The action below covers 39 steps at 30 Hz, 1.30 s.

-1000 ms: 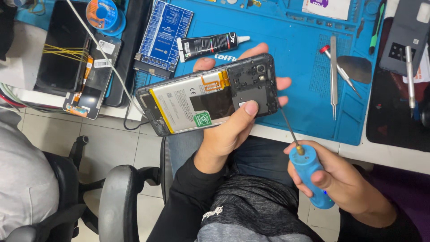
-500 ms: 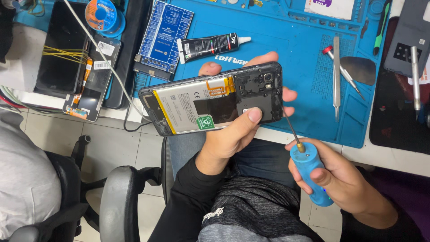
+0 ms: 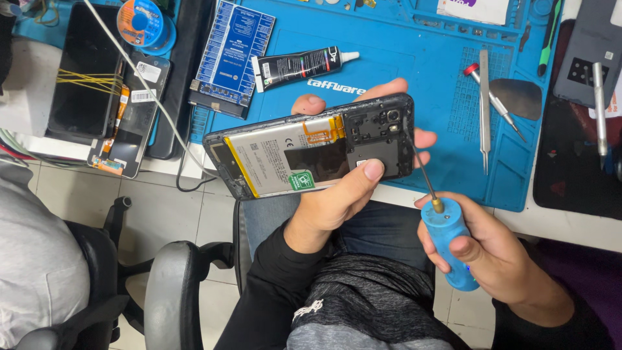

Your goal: The person applies adhesive from a tube onto the back cover of a smartphone, presses the cover onto the phone body, and presses the edges to seal it. They then hold the phone with its back panel removed and use a cordless electric screwdriver on the exposed interior.

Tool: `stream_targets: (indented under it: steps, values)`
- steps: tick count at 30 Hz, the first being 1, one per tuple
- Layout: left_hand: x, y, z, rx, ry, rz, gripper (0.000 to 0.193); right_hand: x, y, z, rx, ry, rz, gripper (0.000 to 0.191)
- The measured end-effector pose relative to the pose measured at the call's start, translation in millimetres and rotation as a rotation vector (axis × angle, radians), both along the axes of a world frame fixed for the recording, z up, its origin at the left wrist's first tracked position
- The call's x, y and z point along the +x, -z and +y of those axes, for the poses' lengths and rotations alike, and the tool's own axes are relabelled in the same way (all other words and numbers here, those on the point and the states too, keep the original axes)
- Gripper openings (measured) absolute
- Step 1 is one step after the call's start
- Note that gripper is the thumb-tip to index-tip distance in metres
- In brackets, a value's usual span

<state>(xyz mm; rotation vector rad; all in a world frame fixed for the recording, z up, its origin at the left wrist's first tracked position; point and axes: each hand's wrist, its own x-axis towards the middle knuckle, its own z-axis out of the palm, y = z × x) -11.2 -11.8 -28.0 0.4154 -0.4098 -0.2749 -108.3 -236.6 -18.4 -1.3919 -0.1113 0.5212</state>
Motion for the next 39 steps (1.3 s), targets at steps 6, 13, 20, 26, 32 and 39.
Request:
stream_targets:
  steps: [6,13,20,26,32,39]
  values:
    - [0,1,-1,0.009,-0.001,0.0,0.064,0,1,0,0.024,0.009,0.002,0.072]
    - [1,3,-2,0.004,-0.009,0.003,0.063,3,2,3,0.028,0.014,-0.026,0.071]
    - [0,6,-8,0.036,-0.009,-0.039,0.061,5,1,5,0.052,0.069,-0.038,0.069]
    - [1,9,-11,-0.024,-0.042,-0.025,0.066,5,3,6,0.019,0.033,-0.041,0.071]
    - [2,11,-10,-0.035,-0.086,-0.041,0.065,4,6,8,0.048,0.022,-0.031,0.07]
    - [1,11,-12,0.008,-0.099,-0.06,0.062,4,7,8,0.049,0.031,-0.038,0.07]
